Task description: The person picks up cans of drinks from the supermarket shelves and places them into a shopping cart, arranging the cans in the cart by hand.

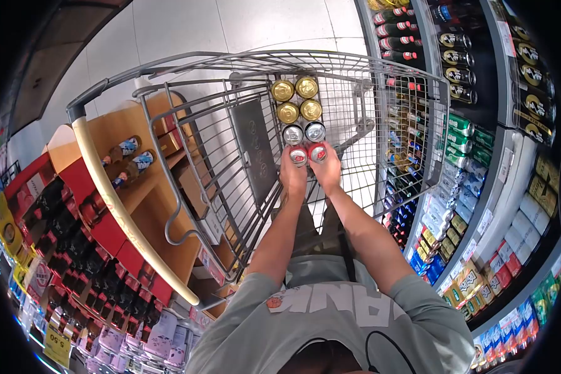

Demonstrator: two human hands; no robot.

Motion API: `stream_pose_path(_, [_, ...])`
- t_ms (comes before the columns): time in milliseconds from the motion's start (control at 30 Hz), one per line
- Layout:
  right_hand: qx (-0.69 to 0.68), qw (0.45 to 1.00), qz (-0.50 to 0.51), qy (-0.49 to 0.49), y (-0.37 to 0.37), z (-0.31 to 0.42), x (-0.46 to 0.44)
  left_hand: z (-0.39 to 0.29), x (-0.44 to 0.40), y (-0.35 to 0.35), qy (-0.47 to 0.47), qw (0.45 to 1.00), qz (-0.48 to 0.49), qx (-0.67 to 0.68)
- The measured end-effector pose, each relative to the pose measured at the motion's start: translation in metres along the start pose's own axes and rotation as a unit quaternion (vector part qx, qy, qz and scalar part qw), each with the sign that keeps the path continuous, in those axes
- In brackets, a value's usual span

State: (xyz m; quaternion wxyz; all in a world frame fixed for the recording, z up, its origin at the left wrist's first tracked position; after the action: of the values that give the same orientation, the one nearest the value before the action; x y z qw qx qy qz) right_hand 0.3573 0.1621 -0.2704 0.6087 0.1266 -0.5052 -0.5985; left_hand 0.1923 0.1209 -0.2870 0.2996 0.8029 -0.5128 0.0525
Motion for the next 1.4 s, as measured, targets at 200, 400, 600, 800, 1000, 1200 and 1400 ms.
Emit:
stream_pose_path(200, [-0.030, 0.999, -0.010, 0.014, 0.001, 0.005, 0.000, 0.001, -0.004, -0.001, 0.069, 0.998, -0.002, 0.012])
stream_pose_path(400, [-0.036, 0.999, -0.008, 0.015, -0.004, 0.006, 0.002, 0.005, -0.004, -0.003, 0.055, 0.998, 0.002, 0.009])
stream_pose_path(600, [-0.039, 0.998, -0.006, 0.042, -0.009, 0.006, 0.001, 0.006, -0.007, -0.007, 0.014, 1.000, 0.012, 0.004])
stream_pose_path(800, [-0.031, 0.999, 0.002, 0.033, -0.010, 0.000, 0.002, 0.004, -0.003, -0.011, -0.014, 0.999, 0.026, 0.020])
stream_pose_path(1000, [-0.022, 0.999, 0.011, 0.026, -0.013, -0.003, 0.002, 0.008, -0.004, -0.012, -0.005, 0.999, 0.038, 0.015])
stream_pose_path(1200, [-0.026, 0.999, 0.003, 0.025, -0.005, 0.001, 0.004, 0.011, -0.007, -0.010, 0.033, 0.998, 0.037, 0.044])
stream_pose_path(1400, [-0.038, 0.999, -0.010, 0.013, 0.003, 0.002, 0.008, 0.010, -0.010, -0.013, 0.041, 0.998, 0.028, 0.033])
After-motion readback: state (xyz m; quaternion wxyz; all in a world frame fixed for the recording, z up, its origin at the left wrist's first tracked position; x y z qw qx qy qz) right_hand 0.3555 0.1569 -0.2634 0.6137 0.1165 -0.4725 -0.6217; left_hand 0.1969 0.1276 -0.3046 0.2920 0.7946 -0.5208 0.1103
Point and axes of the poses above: each hand's wrist, its own x-axis away from the middle knuckle, its own y-axis out of the back of the hand, z = x × y, the point moved 9 cm from there along -x, towards the middle knuckle, and after that the axes turned 15 degrees about x, right-handed, at the moved point
